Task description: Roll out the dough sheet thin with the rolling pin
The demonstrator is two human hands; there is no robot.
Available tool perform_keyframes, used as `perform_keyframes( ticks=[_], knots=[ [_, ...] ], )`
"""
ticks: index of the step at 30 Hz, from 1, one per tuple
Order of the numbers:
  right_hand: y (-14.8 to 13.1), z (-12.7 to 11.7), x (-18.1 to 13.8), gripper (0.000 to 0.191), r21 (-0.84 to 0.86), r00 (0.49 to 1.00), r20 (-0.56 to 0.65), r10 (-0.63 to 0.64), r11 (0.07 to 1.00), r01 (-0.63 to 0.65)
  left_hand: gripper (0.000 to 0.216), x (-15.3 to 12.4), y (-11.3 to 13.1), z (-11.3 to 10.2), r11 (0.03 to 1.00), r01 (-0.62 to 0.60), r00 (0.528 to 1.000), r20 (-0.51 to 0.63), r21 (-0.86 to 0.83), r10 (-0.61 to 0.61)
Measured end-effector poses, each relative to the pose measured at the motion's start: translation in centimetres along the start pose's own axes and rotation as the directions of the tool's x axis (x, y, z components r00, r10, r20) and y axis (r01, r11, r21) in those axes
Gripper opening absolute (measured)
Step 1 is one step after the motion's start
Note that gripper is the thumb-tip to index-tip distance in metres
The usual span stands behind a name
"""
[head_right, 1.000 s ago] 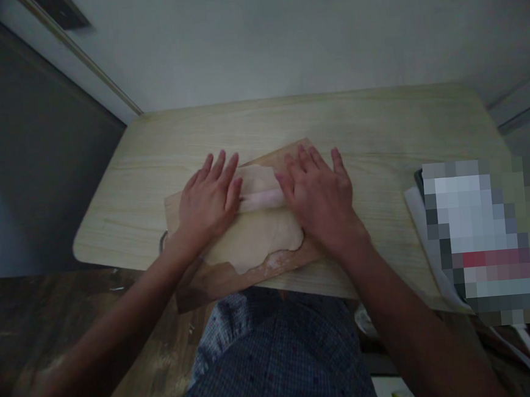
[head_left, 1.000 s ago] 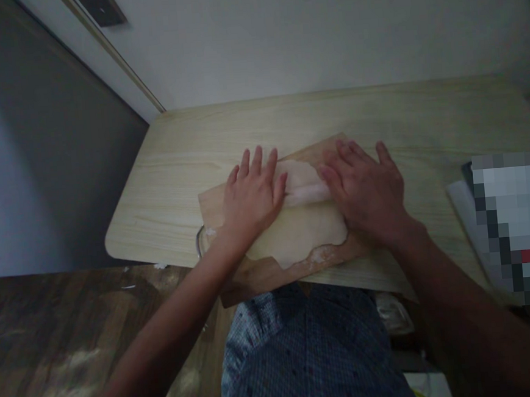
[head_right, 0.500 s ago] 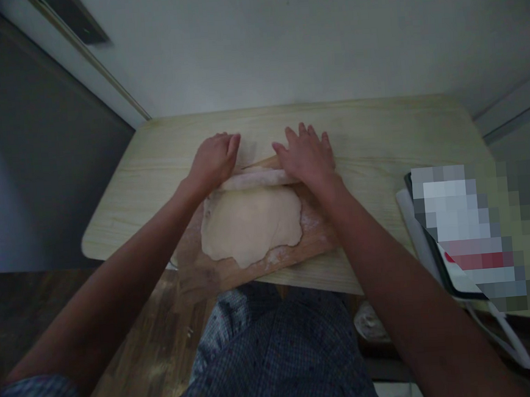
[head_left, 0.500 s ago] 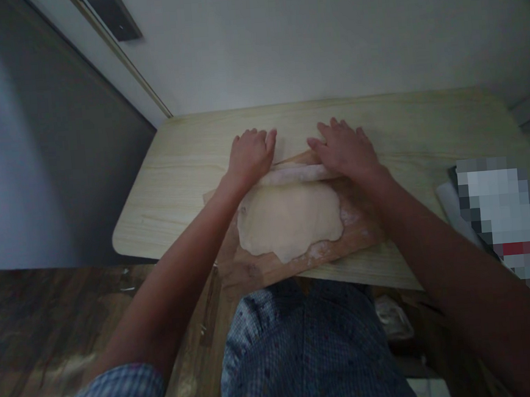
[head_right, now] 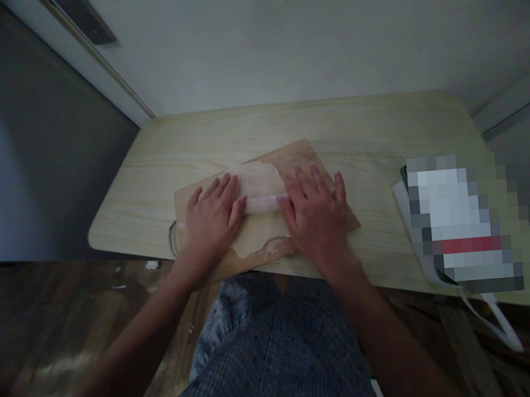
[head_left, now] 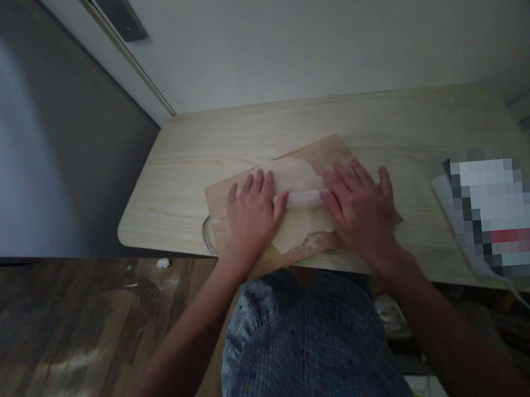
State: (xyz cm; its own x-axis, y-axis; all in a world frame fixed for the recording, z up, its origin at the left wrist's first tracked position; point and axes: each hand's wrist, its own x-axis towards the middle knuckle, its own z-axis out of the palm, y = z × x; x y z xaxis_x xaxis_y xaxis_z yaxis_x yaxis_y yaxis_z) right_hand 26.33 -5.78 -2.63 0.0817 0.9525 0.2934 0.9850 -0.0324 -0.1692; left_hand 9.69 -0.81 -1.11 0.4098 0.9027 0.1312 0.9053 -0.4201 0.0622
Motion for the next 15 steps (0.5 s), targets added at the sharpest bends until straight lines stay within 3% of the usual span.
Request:
perform_keyframes(
  ticks=[4,8,11,15],
  knots=[
    [-0.5,-0.8,-4.3,0.045,0.051,1.000,0.025,0.005,0.999,-0.006,0.054,-4.5,0.7,0.0,1.000,-0.022,0.999,-0.042,-0.020,0.022],
    [-0.8,-2.1,-6.4,0.047,0.077,0.998,0.060,0.001,0.997,-0.006,0.056,-7.5,1.3,0.1,0.999,-0.021,0.998,-0.055,-0.037,0.019],
    [-0.7,-2.5,-6.5,0.049,0.089,0.996,0.091,-0.010,0.996,0.002,0.059,-8.1,1.5,0.1,0.999,-0.018,0.999,-0.047,-0.051,0.016],
    [0.1,-1.9,-4.7,0.050,0.077,0.990,0.125,-0.062,0.996,0.052,0.056,-6.1,0.8,0.0,0.998,-0.032,0.999,-0.019,-0.054,0.031]
  ],
)
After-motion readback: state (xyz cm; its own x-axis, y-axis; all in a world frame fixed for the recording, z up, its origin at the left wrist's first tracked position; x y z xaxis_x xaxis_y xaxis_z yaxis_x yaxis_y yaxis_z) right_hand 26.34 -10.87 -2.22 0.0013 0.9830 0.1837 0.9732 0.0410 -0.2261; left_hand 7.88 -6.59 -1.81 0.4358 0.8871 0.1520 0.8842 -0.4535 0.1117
